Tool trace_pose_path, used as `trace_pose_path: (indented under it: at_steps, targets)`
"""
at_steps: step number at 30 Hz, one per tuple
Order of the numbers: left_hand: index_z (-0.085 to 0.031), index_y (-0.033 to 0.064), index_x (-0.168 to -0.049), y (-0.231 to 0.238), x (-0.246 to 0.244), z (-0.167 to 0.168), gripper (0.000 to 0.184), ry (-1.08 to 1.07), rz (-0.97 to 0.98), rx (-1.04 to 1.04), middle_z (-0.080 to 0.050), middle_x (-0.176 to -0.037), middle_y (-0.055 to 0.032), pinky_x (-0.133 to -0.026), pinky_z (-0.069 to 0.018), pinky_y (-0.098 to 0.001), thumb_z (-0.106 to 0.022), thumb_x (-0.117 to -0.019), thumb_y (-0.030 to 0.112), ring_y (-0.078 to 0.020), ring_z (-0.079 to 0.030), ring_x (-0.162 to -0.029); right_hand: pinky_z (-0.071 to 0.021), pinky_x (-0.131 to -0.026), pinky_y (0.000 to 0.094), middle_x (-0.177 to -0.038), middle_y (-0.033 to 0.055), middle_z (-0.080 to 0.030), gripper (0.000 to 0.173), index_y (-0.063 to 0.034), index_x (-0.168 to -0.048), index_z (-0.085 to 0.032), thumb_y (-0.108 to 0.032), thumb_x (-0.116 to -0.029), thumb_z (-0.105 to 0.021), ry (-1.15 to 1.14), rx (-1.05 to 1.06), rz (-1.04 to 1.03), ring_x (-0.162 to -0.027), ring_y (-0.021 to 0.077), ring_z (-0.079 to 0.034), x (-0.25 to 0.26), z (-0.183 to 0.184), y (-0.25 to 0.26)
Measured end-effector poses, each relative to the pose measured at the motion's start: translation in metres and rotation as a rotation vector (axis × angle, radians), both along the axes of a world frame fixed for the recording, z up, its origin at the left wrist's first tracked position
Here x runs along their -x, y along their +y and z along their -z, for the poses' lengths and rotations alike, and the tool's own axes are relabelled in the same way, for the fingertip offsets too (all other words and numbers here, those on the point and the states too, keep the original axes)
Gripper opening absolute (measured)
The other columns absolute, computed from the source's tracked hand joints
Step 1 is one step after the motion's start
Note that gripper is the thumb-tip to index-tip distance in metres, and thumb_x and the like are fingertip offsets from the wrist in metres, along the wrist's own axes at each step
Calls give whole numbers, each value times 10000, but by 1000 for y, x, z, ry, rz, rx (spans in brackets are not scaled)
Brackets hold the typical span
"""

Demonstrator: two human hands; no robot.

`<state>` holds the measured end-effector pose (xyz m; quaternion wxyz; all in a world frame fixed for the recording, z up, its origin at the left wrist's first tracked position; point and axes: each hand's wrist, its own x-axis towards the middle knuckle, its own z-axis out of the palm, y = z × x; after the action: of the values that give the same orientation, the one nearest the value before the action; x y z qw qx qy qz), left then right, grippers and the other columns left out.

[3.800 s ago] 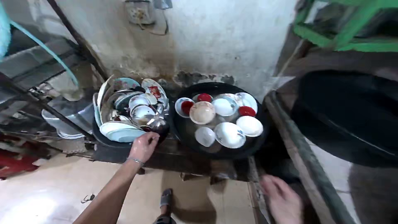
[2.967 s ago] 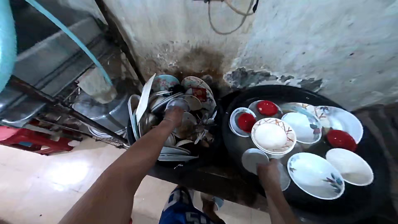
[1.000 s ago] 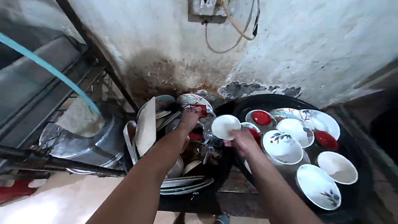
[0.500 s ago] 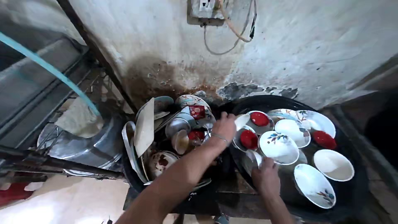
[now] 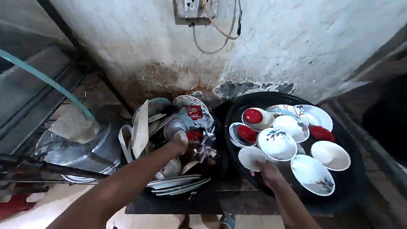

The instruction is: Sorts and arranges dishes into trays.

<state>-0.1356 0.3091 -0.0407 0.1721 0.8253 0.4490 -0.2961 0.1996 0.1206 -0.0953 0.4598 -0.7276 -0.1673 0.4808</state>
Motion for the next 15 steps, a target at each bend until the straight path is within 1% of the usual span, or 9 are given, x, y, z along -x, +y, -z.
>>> trace_pose_path:
  at_steps: [1, 2, 3, 6, 8, 10, 12, 14, 15]
  targets:
    - [-630, -63, -1317, 4, 6, 3, 415, 125, 20, 54, -556, -1408, -311, -1163, -265, -717, -642, -1008, 214, -506, -455, -1376, -591, -550, 357, -832, 163, -675, 277, 45, -1315, -484, -101, -1081, -469, 45, -10, 5, -587, 215, -659, 4, -8, 3]
    - [-631, -48, -1335, 7, 9, 6, 420, 218, 74, 72, -541, -1437, -301, -1170, -206, -743, -642, -1009, 217, -508, -419, -1403, -595, -559, 345, -849, 159, -676, 286, 34, -1335, -471, -110, -1088, -459, 67, -4, -3, -596, 207, -664, 10, -17, 7]
    - [-637, -28, -1339, 9, 11, 6, 401, 262, 148, 59, -545, -1443, -286, -1162, -213, -753, -618, -1023, 218, -506, -421, -1406, -599, -575, 343, -870, 156, -676, 294, 19, -1353, -458, -116, -1093, -442, 75, -2, -22, -614, 205, -671, 17, -27, 13]
    - [-695, 5, -1235, 10, 15, 8, 312, 77, 247, -67, -630, -1335, -227, -1192, -291, -644, -551, -1035, 198, -444, -514, -1335, -618, -617, 366, -915, 168, -694, 308, 15, -1365, -469, -148, -1106, -428, 46, -33, -113, -662, 220, -699, 47, -57, 35]
    - [-713, 50, -1229, 12, 9, -2, 302, -62, 343, -125, -692, -1238, -192, -1211, -267, -618, -504, -1076, 206, -399, -594, -1252, -620, -628, 380, -945, 171, -703, 296, 20, -1335, -515, -146, -1096, -464, 47, -93, -184, -677, 227, -701, 73, -78, 53]
    - [-683, 51, -1250, 14, 1, -12, 373, -170, 286, -136, -707, -1169, -214, -1108, -419, -604, -445, -1111, 303, -405, -653, -1163, -613, -608, 385, -969, 172, -701, 303, -2, -1330, -542, -168, -1078, -519, 61, -114, -229, -666, 226, -690, 103, -97, 74]
    - [-675, 43, -1253, 17, -7, -21, 351, -265, 140, -109, -695, -1182, -242, -972, -509, -638, -517, -1083, 306, -435, -663, -1138, -615, -624, 399, -1014, 188, -693, 360, -20, -1360, -540, -200, -1051, -578, 6, -100, -278, -686, 240, -694, 131, -115, 96]
    - [-663, 13, -1267, 19, -14, -32, 323, -396, -9, -77, -658, -1262, -247, -977, -502, -661, -661, -970, 139, -438, -634, -1183, -617, -666, 432, -1051, 196, -684, 428, -32, -1380, -528, -262, -1030, -619, -216, -62, -333, -737, 259, -702, 155, -131, 118]
    - [-660, 16, -1283, 22, -16, -33, 331, -484, -28, -84, -654, -1293, -227, -1013, -492, -642, -659, -976, 141, -413, -626, -1212, -616, -725, 485, -1103, 208, -676, 468, -34, -1386, -519, -291, -1013, -636, -397, -29, -364, -822, 294, -712, 163, -139, 125]
